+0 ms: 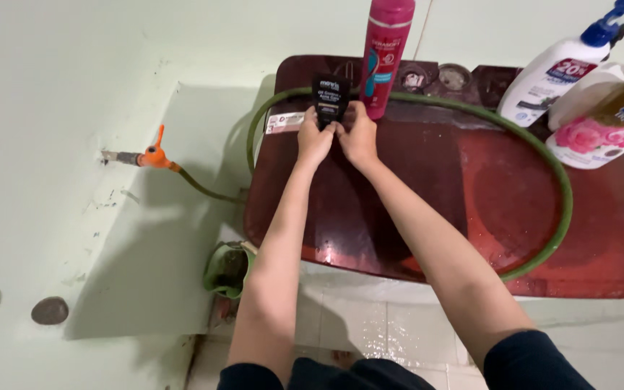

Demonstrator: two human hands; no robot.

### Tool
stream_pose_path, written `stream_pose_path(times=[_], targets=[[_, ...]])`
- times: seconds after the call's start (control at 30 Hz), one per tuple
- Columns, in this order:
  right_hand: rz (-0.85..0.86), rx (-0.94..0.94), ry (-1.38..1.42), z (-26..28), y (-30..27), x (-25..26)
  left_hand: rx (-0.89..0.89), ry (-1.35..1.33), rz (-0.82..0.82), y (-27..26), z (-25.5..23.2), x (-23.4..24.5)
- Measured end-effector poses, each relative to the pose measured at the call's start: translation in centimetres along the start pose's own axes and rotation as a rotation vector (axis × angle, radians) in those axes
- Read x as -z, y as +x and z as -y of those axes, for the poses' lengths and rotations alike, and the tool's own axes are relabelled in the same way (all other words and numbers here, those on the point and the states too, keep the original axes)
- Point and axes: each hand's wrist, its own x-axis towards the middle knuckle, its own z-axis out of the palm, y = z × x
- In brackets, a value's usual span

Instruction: The person moves various toiletries from a wall-mounted rack onto the top of a washing machine. They handle bottles, tubes, and small containers one by one, placing them on the surface.

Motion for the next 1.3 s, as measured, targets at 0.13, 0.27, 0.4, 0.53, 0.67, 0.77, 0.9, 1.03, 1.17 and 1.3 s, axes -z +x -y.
stream_pose_path(times=[0.13, 0.27, 0.4, 0.53, 0.67, 0.77, 0.9, 1.03, 1.17, 1.3], targets=[[-0.031, -0.048, 0.002, 0.2, -0.6, -0.2, -0.007, 0.008, 0.006, 0.0, 1.0, 0.2], [-0.191, -0.132, 0.011, 1.3, -1.8, -0.6, 0.014, 0.010, 0.025, -0.7, 1.0, 0.6], [-0.417, -0.176, 0.169, 2.5, -3.6, -1.4, 0.020, 0.002, 0.038, -2.4, 0.1, 2.0], [-0.480, -0.065, 0.203, 4.7, -5.2, -2.7, 0.055, -0.080, 0.012, -3.7, -1.7, 4.0], [-0.348, -0.119, 0.346, 7.6, -6.8, -4.6, -0.015, -0.172, -0.028, -5.4, -2.4, 6.8], [-0.251, -0.099, 0.388, 10.0, -8.1, -6.5, -0.032, -0.226, -0.068, -6.9, -2.7, 10.3], [-0.137, -0.015, 0.494, 12.6, -9.2, -10.3, -0.073, -0.286, -0.167, -9.5, -3.3, 16.1], [0.066, 0.041, 0.545, 14.9, -11.2, -15.5, -0.095, -0.180, -0.285, -13.8, -4.0, 23.9], [0.264, -0.073, 0.678, 19.2, -14.9, -21.9, -0.013, -0.103, -0.439, -19.1, -4.9, 31.8], [0.489, -0.079, 0.675, 24.5, -19.6, -25.8, -0.090, -0.010, -0.629, -23.7, -6.1, 38.8]])
